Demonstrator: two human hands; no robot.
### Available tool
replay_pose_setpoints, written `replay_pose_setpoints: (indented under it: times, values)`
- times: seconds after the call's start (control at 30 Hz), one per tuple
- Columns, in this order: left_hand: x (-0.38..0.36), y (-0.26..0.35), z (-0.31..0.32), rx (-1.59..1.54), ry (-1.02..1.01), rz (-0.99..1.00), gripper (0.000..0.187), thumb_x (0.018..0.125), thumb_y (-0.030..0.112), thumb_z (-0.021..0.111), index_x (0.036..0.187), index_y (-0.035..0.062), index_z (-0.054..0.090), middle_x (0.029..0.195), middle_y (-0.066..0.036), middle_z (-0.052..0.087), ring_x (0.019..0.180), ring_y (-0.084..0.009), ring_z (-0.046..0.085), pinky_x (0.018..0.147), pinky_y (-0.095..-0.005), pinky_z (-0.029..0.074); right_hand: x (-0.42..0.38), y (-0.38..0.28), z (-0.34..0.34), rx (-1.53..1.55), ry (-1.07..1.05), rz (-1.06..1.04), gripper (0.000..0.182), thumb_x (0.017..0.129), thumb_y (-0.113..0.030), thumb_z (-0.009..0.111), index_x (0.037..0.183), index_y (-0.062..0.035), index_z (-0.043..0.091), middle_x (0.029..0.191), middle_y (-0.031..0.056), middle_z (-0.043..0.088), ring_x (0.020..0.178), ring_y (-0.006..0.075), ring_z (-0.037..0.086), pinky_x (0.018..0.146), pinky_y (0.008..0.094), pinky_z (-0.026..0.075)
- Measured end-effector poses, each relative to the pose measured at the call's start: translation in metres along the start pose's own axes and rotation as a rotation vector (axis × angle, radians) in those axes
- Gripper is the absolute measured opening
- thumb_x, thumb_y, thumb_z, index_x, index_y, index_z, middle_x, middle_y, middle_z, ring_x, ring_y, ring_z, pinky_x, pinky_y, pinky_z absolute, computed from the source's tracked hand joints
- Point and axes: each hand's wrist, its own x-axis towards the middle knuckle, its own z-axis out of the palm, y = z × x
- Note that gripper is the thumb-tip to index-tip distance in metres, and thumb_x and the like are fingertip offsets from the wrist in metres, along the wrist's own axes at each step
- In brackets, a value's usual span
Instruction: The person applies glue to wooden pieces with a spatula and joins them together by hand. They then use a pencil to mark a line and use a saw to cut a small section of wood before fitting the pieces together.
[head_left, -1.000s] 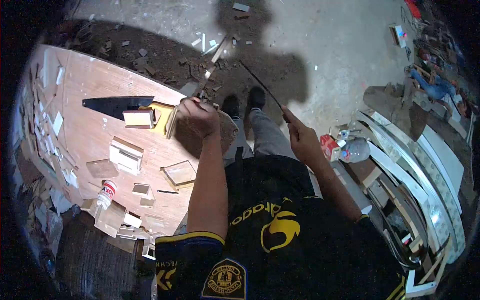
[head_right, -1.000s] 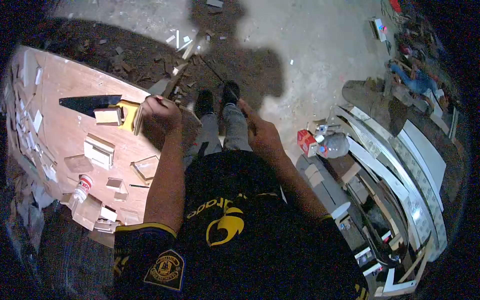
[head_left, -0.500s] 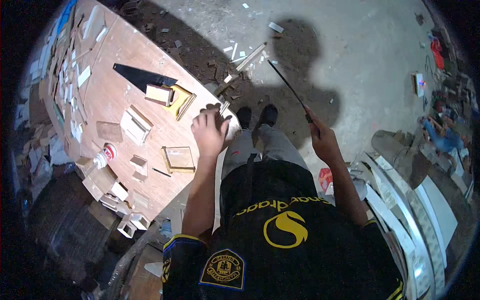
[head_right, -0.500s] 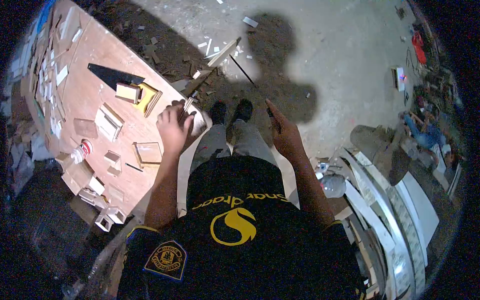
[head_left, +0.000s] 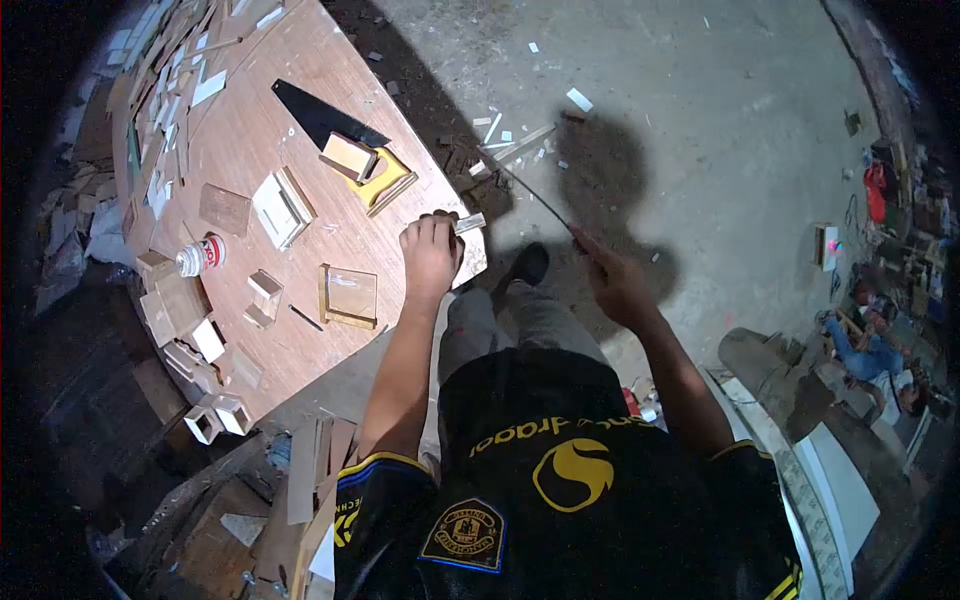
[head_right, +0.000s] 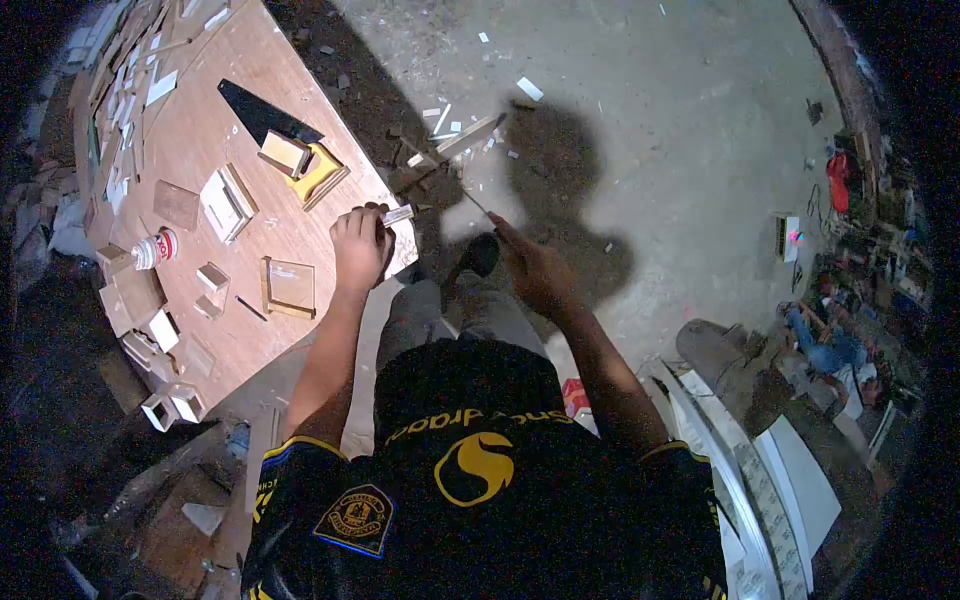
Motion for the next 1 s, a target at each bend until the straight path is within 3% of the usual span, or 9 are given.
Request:
replay_pose_setpoints:
  times: [0.13,0.23,0.3,0.53,0.73,0.8,0.83,0.9,1.0]
  values:
    - [-0.013,0.006,-0.034,0.031,0.164,0.005,0.03,0.074,0.011,0.069,0.104,0.0098,0.061,0.106,-0.007,0.057,0.101,-0.0302,0.049,0.09,-0.046,0.037,0.013,-0.04,-0.004,0.018,-0.118,0.116,0.054,0.095,-0.012,0.047,0.145,-0.0287,0.036,0.09,0.0267,0.063,0.072,0.0416,0.064,0.064,0.0492,0.048]
    - [-0.042,0.001,-0.064,0.098,0.298,-0.031,0.03,0.074,0.012,0.072,0.102,0.0143,0.063,0.107,-0.003,0.057,0.098,-0.0285,0.047,0.09,-0.0446,0.035,0.02,-0.053,0.015,-0.002,-0.135,0.099,0.053,0.095,-0.01,0.047,0.144,-0.0267,0.039,0.07,0.0226,0.054,0.059,0.0282,0.056,0.062,0.0386,0.046]
    - [-0.063,-0.003,-0.082,0.068,0.348,-0.065,0.03,0.073,0.011,0.072,0.101,0.0145,0.063,0.106,-0.003,0.058,0.098,-0.0278,0.047,0.089,-0.0438,0.035,0.023,-0.051,0.036,-0.023,-0.159,-0.105,0.055,0.094,-0.012,0.049,0.144,-0.0303,0.037,0.086,0.0207,0.064,0.067,0.0375,0.063,0.061,0.0466,0.05]
    - [-0.133,-0.036,-0.14,-0.004,0.437,-0.036,0.033,0.068,0.004,0.076,0.096,0.0105,0.06,0.103,-0.004,0.06,0.098,-0.0277,0.047,0.089,-0.0426,0.035,0.039,-0.063,0.109,-0.525,-0.295,-0.41,0.061,0.088,-0.01,0.055,0.143,-0.0306,0.04,0.107,0.0134,0.059,0.096,0.0345,0.061,0.078,0.0459,0.052]
    - [-0.167,-0.073,-0.185,-0.004,0.43,0.112,0.034,0.063,0.007,0.077,0.093,0.0118,0.061,0.107,-0.004,0.058,0.093,-0.0268,0.047,0.084,-0.0414,0.036,0.056,-0.131,0.16,-0.788,0.162,-0.609,0.063,0.085,-0.013,0.06,0.144,-0.0233,0.038,0.119,0.0172,0.055,0.103,0.0401,0.057,0.084,0.047,0.048]
    - [-0.17,-0.082,-0.2,-0.047,0.478,0.116,0.033,0.063,0.008,0.077,0.092,0.0124,0.062,0.11,-0.006,0.056,0.094,-0.0265,0.047,0.084,-0.0416,0.037,0.047,-0.179,0.161,-0.353,0.126,-0.754,0.066,0.082,-0.009,0.065,0.143,-0.0174,0.041,0.114,0.0122,0.061,0.09,0.026,0.063,0.082,0.0386,0.051]
    - [-0.173,-0.086,-0.205,-0.089,0.517,0.123,0.033,0.063,0.009,0.078,0.092,0.0131,0.063,0.114,-0.008,0.054,0.094,-0.0262,0.047,0.083,-0.0419,0.037,0.036,-0.204,0.158,-0.363,0.128,-0.754,0.066,0.082,-0.009,0.065,0.143,-0.0174,0.041,0.114,0.0122,0.061,0.09,0.026,0.063,0.082,0.0386,0.051]
    - [-0.183,-0.107,-0.212,-0.059,0.527,0.235,0.032,0.065,0.009,0.077,0.093,0.0165,0.064,0.121,-0.013,0.05,0.098,-0.0273,0.048,0.082,-0.0421,0.039,0.009,-0.251,0.154,0.32,-0.495,-0.189,0.064,0.082,-0.01,0.069,0.14,-0.0125,0.044,0.102,0.0105,0.066,0.088,0.0196,0.065,0.08,0.0336,0.052]
    - [-0.183,-0.13,-0.228,-0.05,0.508,0.388,0.032,0.067,0.014,0.075,0.096,0.0193,0.065,0.116,-0.009,0.06,0.105,-0.0293,0.049,0.082,-0.0468,0.04,-0.009,-0.289,0.162,0.154,-0.508,-0.146,0.055,0.083,-0.016,0.072,0.133,-0.0084,0.052,0.096,0.0103,0.07,0.082,0.0142,0.066,0.073,0.0283,0.052]
